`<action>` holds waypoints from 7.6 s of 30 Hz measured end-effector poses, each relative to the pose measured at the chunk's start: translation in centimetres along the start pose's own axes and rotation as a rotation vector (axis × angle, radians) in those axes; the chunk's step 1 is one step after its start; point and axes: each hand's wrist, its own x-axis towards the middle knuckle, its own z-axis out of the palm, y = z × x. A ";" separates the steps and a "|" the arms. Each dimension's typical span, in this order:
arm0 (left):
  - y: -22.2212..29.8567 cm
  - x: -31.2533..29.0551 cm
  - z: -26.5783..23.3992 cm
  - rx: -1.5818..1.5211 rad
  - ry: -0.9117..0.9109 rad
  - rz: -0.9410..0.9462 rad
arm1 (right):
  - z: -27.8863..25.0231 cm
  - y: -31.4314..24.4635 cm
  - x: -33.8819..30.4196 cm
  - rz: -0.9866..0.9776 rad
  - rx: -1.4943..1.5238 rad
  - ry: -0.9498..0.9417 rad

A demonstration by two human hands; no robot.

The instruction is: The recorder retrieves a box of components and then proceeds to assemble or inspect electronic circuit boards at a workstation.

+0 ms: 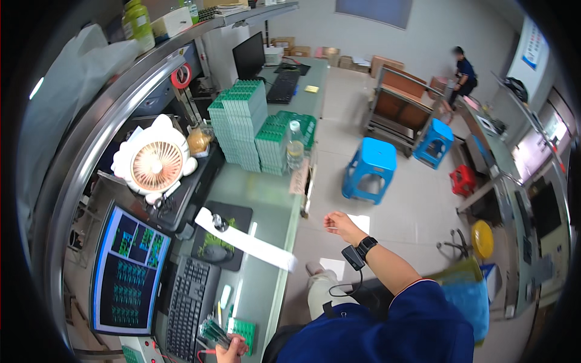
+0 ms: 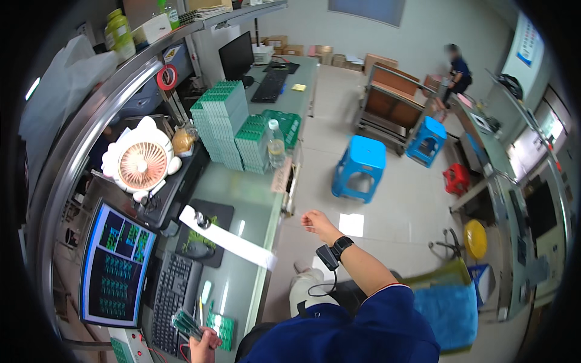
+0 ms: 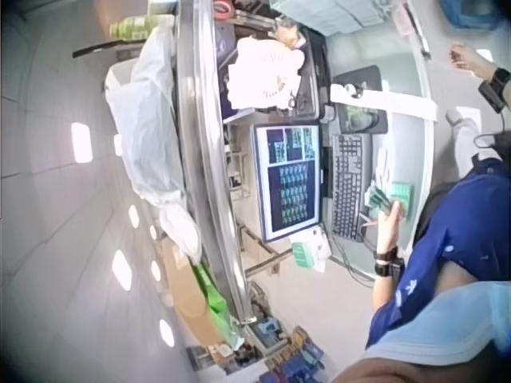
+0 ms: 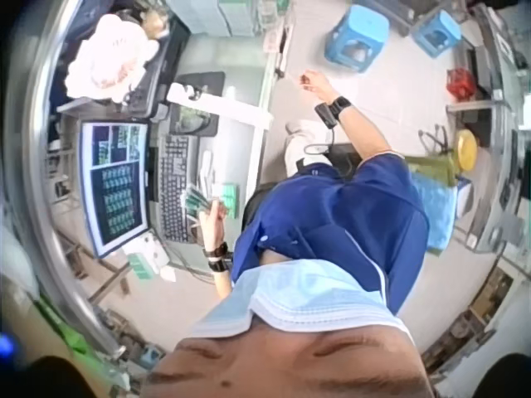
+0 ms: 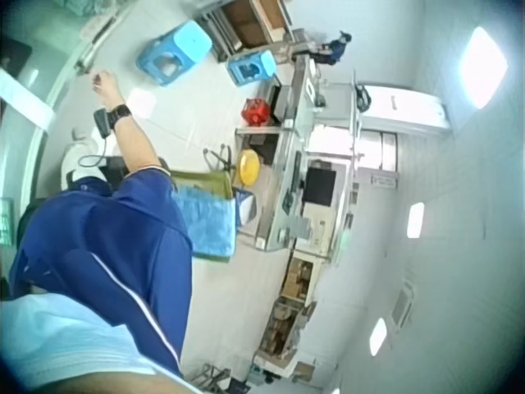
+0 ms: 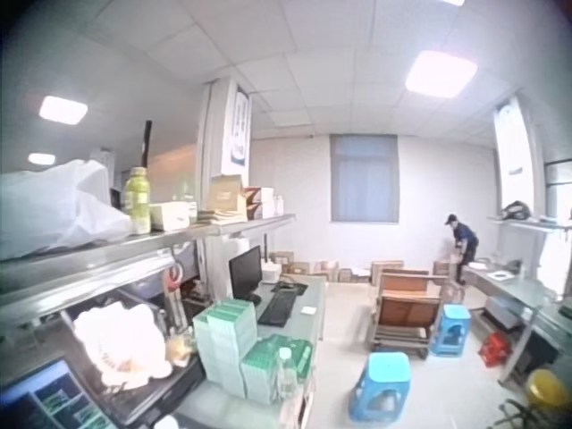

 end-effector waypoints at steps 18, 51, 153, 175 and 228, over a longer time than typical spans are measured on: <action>2.3 20.2 22.2 0.782 -0.436 0.024 | -8.4 3.6 30.3 0.051 -0.848 -0.036; -10.7 37.1 43.7 0.632 -0.254 -0.303 | -18.3 -10.8 30.8 0.761 -1.199 -1.054; 6.9 31.3 47.1 0.928 0.168 0.549 | -2.7 -34.5 21.2 -1.262 -1.230 -1.389; 7.3 32.9 40.8 0.308 0.028 0.812 | 9.1 -47.7 24.5 -1.268 -0.475 -0.910; 4.6 30.2 34.0 0.094 0.303 0.111 | 28.4 -37.8 59.7 -0.783 -0.642 -1.108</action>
